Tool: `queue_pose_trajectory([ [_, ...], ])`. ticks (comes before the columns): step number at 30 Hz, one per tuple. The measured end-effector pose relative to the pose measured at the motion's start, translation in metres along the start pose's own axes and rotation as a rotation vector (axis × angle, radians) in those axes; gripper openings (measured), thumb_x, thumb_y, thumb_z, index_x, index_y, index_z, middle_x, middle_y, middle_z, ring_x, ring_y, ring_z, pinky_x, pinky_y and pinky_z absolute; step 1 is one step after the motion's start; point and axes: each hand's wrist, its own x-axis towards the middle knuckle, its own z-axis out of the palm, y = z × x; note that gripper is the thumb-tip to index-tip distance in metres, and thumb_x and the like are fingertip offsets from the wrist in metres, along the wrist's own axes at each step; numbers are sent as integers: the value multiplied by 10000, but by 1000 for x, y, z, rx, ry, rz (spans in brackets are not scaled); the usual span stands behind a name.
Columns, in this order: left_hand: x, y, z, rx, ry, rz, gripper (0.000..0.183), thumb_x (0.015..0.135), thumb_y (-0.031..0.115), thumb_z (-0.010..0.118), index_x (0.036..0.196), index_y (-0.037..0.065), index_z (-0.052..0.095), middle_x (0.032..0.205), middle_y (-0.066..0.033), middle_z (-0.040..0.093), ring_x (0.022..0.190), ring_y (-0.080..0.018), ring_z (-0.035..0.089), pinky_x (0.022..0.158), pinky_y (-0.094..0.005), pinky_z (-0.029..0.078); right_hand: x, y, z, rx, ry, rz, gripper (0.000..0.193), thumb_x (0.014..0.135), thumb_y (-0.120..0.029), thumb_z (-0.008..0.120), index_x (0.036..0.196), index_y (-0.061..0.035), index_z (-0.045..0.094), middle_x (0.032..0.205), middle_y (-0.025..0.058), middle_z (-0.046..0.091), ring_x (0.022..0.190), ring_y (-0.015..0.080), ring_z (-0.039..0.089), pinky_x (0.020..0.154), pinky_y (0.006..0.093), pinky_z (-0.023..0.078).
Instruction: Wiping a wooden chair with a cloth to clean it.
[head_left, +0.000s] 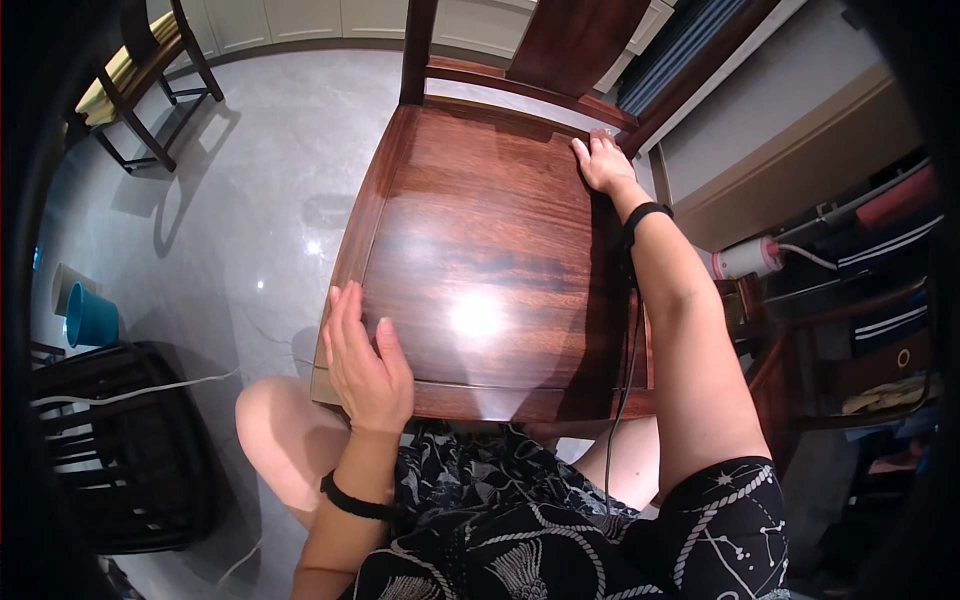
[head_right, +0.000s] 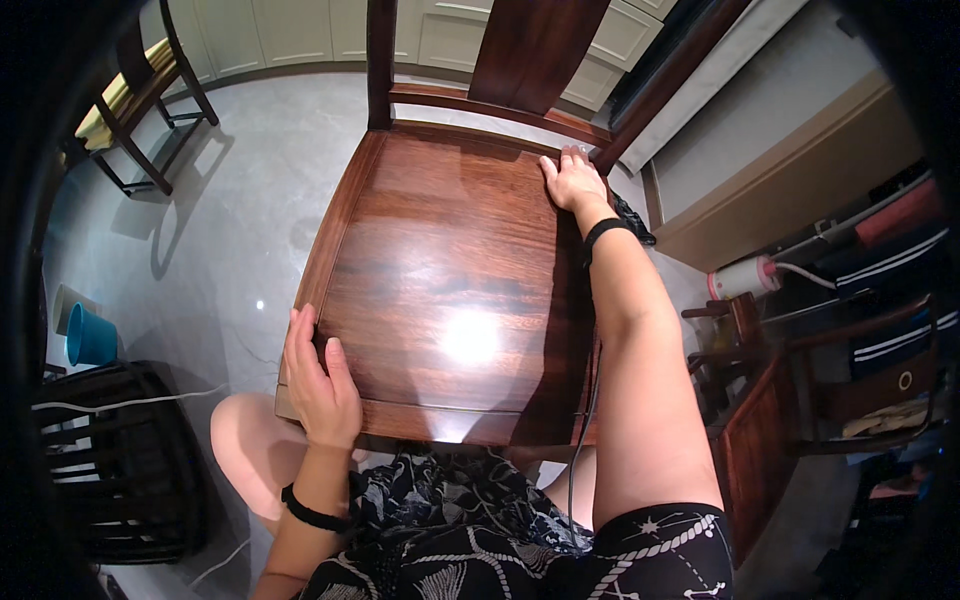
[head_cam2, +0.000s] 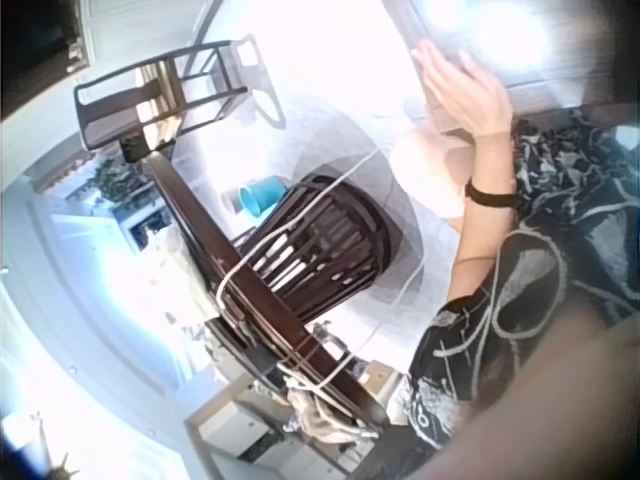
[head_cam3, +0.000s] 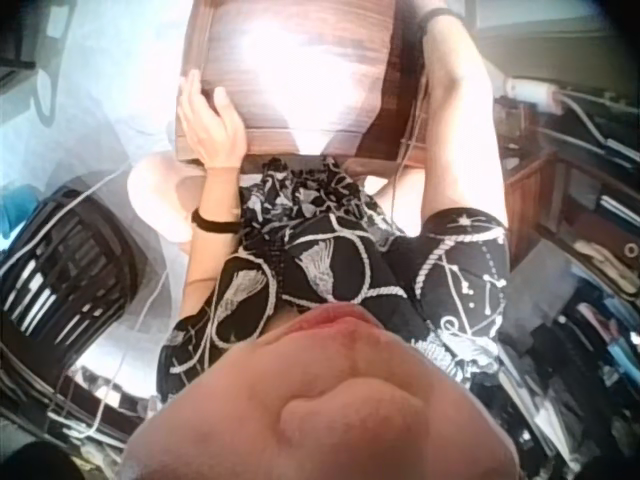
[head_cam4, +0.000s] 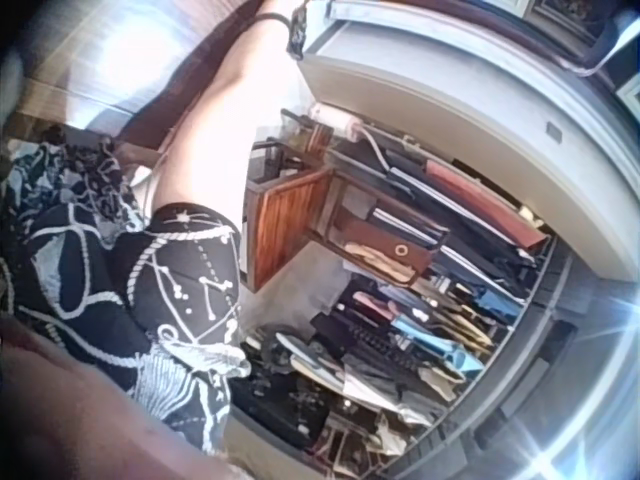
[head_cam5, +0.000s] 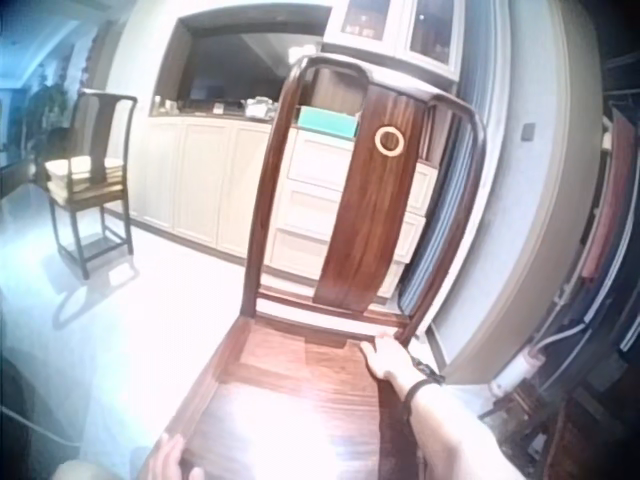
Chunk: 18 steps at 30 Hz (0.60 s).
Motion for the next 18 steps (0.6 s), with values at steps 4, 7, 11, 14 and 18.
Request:
queue_pose_trajectory([
  [4,-1,-3,0,13,16,-8,424,946,138,492,1319,-59,442,1328,-219,488,1317,-383,389,1077,-470,293,-18,-19,-9,-103,-35,146,732,969,-581,244,1463,-44,304,1520,119,312,1415,247,269,1127,418,270],
  [7,-3,-2,-1,25,14,-4,423,945,136,496,1319,-55,443,1327,-221,488,1317,-381,390,1076,-465,295,-24,-21,-16,-178,-62,171,729,970,-577,245,1458,-40,312,1512,119,326,1400,251,298,1119,406,288],
  [11,-8,-4,-4,20,22,-10,396,975,157,455,1328,-21,457,1366,-236,460,1319,-373,392,1084,-436,307,-49,-4,-15,-56,-152,157,725,975,-549,274,1446,1,309,1513,169,300,1385,312,303,1127,372,279],
  [14,-9,-4,3,1,38,11,399,971,161,463,1328,-18,459,1364,-236,463,1313,-373,399,1079,-435,315,-87,40,2,-43,-26,-15,777,966,-549,314,1441,63,257,1524,239,220,1408,349,235,1163,379,206],
  [18,-9,-11,8,-17,58,15,412,946,155,501,1310,-32,463,1348,-208,482,1324,-359,387,1088,-452,291,-176,43,-15,-16,-129,18,815,961,-565,324,1471,52,176,1550,228,146,1441,352,143,1178,372,155],
])
